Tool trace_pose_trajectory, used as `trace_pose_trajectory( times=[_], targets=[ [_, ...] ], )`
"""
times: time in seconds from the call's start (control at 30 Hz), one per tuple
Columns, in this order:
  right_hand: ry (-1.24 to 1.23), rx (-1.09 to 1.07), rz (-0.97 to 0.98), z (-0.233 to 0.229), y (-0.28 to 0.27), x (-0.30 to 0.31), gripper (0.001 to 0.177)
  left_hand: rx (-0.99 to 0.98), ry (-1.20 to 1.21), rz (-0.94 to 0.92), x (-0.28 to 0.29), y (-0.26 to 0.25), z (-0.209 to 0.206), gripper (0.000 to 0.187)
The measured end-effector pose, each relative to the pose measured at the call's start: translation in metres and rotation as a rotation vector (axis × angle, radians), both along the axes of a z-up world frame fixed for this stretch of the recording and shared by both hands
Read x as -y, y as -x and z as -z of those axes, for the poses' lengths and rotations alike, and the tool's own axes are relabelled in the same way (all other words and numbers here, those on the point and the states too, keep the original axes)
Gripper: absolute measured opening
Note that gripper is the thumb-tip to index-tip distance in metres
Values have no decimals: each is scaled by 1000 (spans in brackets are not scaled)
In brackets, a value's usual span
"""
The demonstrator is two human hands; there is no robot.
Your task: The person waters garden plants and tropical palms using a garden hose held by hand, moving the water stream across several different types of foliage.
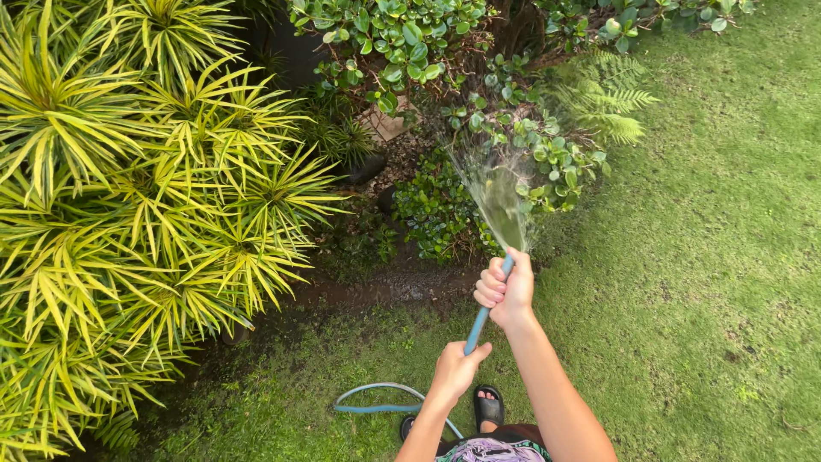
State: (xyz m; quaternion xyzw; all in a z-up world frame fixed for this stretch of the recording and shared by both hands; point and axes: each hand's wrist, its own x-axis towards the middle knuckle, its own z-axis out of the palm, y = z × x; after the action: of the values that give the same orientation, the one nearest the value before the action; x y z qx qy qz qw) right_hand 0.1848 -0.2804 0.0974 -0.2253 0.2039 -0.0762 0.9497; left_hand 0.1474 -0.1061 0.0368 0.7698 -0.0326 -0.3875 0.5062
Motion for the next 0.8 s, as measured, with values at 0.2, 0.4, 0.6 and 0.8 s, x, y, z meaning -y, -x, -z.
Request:
trace_pose_trajectory(
  times=[0.2,0.4,0.6,0.8],
  targets=[
    [-9,-119,-197,22,-22,-10,57,-74,114,-67,-9,7,32,46],
    [-71,-186,-403,32,-39,-15,57,-112,127,-129,-10,12,39,43],
    [-2,-139,-166,28,-39,-20,54,-66,140,-174,-11,1,25,44],
    [-33,-132,-191,21,-48,-28,54,-40,68,-194,-20,-6,13,46]
  ],
)
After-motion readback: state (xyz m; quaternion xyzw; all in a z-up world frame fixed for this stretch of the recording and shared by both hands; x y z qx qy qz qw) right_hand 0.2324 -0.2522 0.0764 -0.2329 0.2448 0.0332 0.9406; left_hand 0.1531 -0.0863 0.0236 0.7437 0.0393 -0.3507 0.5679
